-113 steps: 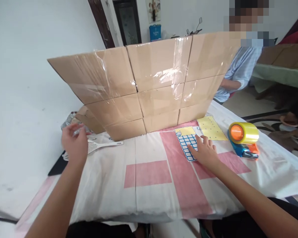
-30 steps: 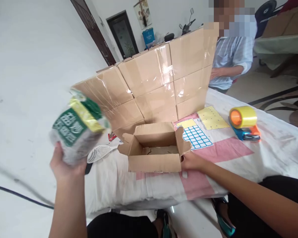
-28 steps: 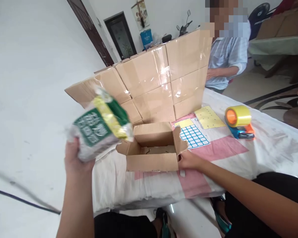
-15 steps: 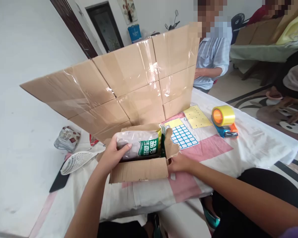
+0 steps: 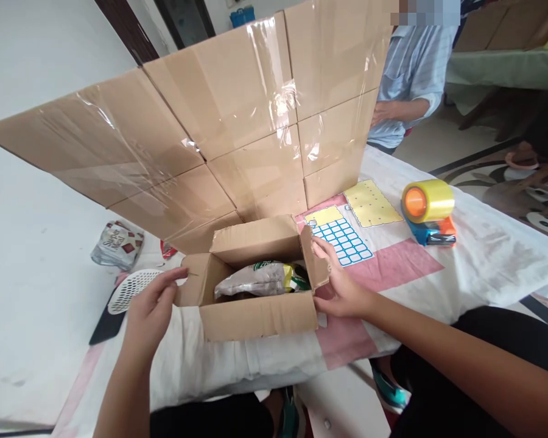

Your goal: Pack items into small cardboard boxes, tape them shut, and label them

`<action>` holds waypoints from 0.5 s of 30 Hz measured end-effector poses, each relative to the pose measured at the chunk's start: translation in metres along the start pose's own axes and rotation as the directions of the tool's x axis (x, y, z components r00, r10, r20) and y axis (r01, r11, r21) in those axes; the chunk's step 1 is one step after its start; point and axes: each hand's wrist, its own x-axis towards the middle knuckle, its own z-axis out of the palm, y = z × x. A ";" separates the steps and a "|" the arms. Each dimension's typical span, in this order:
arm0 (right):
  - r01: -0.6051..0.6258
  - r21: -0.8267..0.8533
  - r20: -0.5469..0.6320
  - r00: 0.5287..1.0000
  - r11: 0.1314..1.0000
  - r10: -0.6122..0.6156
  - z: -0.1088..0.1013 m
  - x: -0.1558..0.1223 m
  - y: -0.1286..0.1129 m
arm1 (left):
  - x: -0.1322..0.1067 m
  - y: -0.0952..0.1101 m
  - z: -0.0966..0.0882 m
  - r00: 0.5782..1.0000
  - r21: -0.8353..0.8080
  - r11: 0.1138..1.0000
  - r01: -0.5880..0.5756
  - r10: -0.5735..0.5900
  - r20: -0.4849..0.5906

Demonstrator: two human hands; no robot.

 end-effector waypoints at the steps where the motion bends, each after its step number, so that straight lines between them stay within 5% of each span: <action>1: 0.044 -0.003 0.000 0.999 0.999 -0.044 -0.004 0.002 -0.003 | -0.002 -0.009 0.003 0.999 -0.106 0.994 0.033 -0.031 0.026; 5: 0.123 -0.017 0.123 0.985 0.992 -0.120 -0.018 0.013 -0.017 | -0.014 -0.015 0.023 0.996 -0.581 0.811 0.069 -0.090 -0.008; 9: 0.133 -0.074 0.184 0.976 0.988 -0.118 -0.024 0.019 -0.023 | -0.022 0.000 0.030 0.979 -0.681 0.723 -0.119 0.202 0.043; 12: 0.133 -0.112 0.203 0.973 0.985 -0.108 -0.027 0.020 -0.023 | -0.021 0.009 0.028 0.854 -0.466 0.817 -0.340 0.476 0.211; 15: 0.143 -0.192 0.223 0.970 0.971 -0.099 -0.031 0.021 -0.025 | -0.019 0.020 0.025 0.658 -0.230 0.751 -0.619 0.656 0.370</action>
